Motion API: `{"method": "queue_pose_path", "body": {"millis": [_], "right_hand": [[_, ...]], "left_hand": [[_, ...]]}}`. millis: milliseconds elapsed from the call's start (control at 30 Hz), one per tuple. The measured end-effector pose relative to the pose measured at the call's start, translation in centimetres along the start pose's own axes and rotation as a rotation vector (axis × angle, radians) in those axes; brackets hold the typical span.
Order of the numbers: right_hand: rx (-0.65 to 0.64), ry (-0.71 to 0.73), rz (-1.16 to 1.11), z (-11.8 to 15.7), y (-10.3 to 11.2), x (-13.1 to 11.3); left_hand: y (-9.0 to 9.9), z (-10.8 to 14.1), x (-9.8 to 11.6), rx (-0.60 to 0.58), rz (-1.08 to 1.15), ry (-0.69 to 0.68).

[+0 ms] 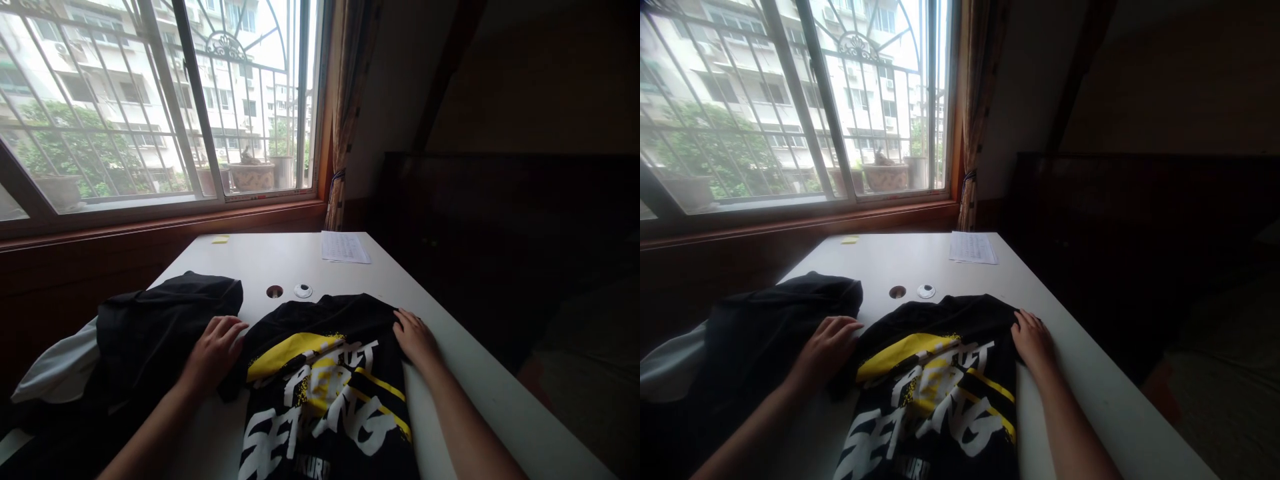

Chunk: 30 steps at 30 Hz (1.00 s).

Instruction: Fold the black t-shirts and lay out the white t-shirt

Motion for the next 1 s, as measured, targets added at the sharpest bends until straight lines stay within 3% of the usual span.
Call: {"method": "queue_pose_path", "body": {"millis": [100, 200, 267, 367, 467, 600, 733, 867, 933, 1000], "right_hand": [[0.0, 0.023, 0.029, -0.1, -0.3, 0.1], [0.001, 0.041, 0.036, -0.2, -0.5, 0.0], [0.001, 0.041, 0.034, -0.2, -0.6, 0.0], [-0.001, 0.018, 0.026, -0.3, -0.7, 0.1], [-0.008, 0.015, 0.021, -0.4, -0.7, 0.2], [-0.012, 0.027, 0.017, -0.5, -0.8, 0.3], [0.006, 0.031, 0.021, -0.5, -0.8, 0.4], [0.009, 0.022, 0.024, -0.4, -0.8, 0.4], [0.005, 0.019, 0.027, -0.4, -0.8, 0.4], [-0.004, 0.021, 0.028, -0.4, -0.9, 0.3]], "left_hand": [[3.8, -0.1, 0.9, 0.105, -0.218, 0.068], [6.4, -0.3, 0.3, 0.1, -0.356, 0.128], [7.0, -0.7, -1.1, 0.019, -0.414, 0.194], [6.3, -1.1, -4.2, -0.16, -0.47, 0.361], [5.8, -1.5, -6.1, -0.241, -0.494, 0.408], [8.5, -2.1, -7.2, -0.155, -0.382, 0.452], [15.1, -1.9, -8.9, 0.065, -0.286, 0.659], [21.4, -0.8, -10.1, 0.272, -0.47, 0.661], [22.3, -0.5, -10.9, 0.266, -0.517, 0.624], [20.8, -0.6, -11.7, 0.13, -0.46, 0.53]]}}
Point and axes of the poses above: each hand's wrist, its own z-axis away from the middle knuckle, its own y-axis out of the back of the hand, x = y × z, the point moved 5 cm from there along -z, towards the middle knuckle, and after that the axes turned 12 degrees about -x, right-handed, at the moved point
